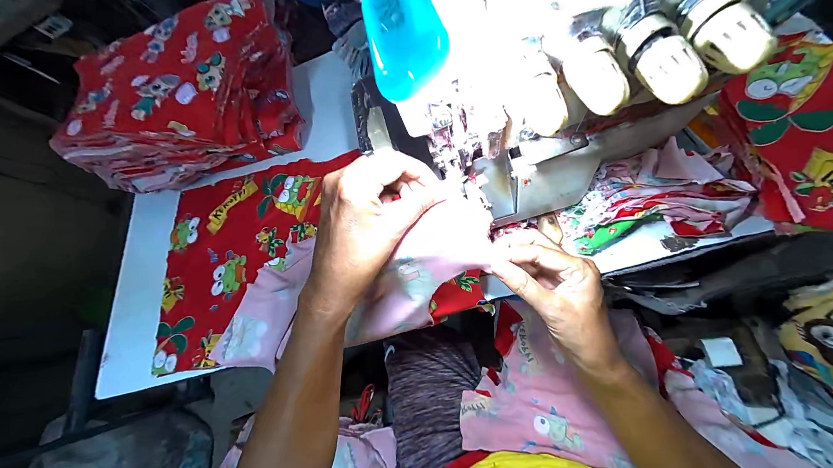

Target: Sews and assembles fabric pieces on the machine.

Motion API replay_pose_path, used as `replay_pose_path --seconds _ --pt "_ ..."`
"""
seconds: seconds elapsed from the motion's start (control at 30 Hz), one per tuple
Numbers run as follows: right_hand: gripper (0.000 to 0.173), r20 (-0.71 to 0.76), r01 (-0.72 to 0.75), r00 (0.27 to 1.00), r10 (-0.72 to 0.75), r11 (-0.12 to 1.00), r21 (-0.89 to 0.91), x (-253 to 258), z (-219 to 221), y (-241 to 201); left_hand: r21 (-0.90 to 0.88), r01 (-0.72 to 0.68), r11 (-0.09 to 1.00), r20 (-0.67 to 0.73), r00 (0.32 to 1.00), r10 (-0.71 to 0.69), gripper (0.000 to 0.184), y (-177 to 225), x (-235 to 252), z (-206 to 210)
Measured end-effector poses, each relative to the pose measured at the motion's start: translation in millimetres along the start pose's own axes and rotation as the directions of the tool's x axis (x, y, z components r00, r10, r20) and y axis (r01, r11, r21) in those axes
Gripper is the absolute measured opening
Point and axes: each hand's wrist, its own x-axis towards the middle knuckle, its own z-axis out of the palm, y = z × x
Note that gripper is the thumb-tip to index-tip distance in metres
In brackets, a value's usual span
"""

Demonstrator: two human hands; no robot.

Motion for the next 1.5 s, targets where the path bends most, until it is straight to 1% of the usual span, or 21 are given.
replay_pose_path --seconds 0.13,0.37,0.6,0.63,0.7,0.77,0.8,0.87,0.97,1.03,1.13,1.2,1.27,1.3,1.37,1.43,1.5 --pt "0.007 0.035 0.008 0.999 -0.009 1.000 0.027 -1 -1 2 0.074 -0.043 0.996 0.064 0.997 0.038 0.007 14 -15 -8" --pt "0.006 0.013 0.001 1.000 -0.002 0.999 0.040 3 0 3 0.086 0.003 0.996 0.017 1.000 -0.005 0.004 17 -17 -4" --pt "0.006 0.026 -0.079 0.997 0.077 0.988 0.132 -12 -1 -2 0.133 -0.011 0.991 0.015 1.000 0.009 0.007 24 -19 -4" --pt "0.008 0.027 -0.089 0.996 0.086 0.984 0.156 -13 -1 -3 0.149 -0.006 0.989 0.003 1.000 0.006 0.007 25 -19 -3" --pt "0.018 0.036 -0.112 0.994 0.107 0.978 0.174 -13 2 -6 0.187 0.007 0.982 -0.027 1.000 -0.002 0.007 28 -21 -1" --pt "0.030 0.047 -0.135 0.990 0.129 0.978 0.160 -13 4 -9 0.232 -0.014 0.973 -0.036 0.999 0.023 0.007 28 -21 1" --pt "0.033 0.045 -0.137 0.990 0.132 0.979 0.149 -13 5 -10 0.241 -0.030 0.970 -0.030 0.999 0.039 0.008 28 -24 2" --pt "0.032 0.036 -0.135 0.991 0.132 0.983 0.123 -15 5 -10 0.237 -0.038 0.971 -0.025 0.999 0.045 0.013 28 -30 3" --pt "0.028 0.020 -0.126 0.992 0.125 0.988 0.094 -17 6 -9 0.209 -0.053 0.977 -0.064 0.996 0.068 0.018 26 -34 9" --pt "0.029 0.005 -0.114 0.994 0.114 0.989 0.099 -17 6 -11 0.181 -0.065 0.981 -0.091 0.992 0.083 0.016 27 -30 14" --pt "0.029 -0.013 -0.061 0.998 0.063 0.993 0.097 -12 6 -14 0.107 -0.014 0.994 -0.102 0.995 0.025 0.012 28 -23 18" --pt "0.027 -0.012 -0.032 0.999 0.033 0.998 0.062 -6 8 -18 0.068 0.000 0.998 -0.103 0.995 0.007 0.010 22 -15 18" --pt "0.025 -0.013 -0.021 1.000 0.022 1.000 0.014 -1 12 -21 0.046 -0.019 0.999 -0.113 0.993 0.024 0.010 6 -2 18" --pt "0.024 -0.019 -0.013 1.000 0.013 1.000 -0.016 2 15 -22 0.056 -0.042 0.998 -0.121 0.991 0.049 0.011 -2 4 16" --pt "0.021 -0.025 0.026 0.999 -0.029 0.993 -0.112 7 18 -23 0.150 -0.061 0.987 -0.170 0.982 0.087 0.014 -8 10 13" --pt "0.019 -0.012 0.075 0.997 -0.080 0.971 -0.229 9 20 -23 0.249 -0.049 0.967 -0.200 0.975 0.101 0.013 8 -1 11" --pt "0.019 -0.005 0.125 0.991 -0.134 0.938 -0.324 7 19 -21 0.230 -0.056 0.971 -0.160 0.982 0.095 0.013 32 -25 13"
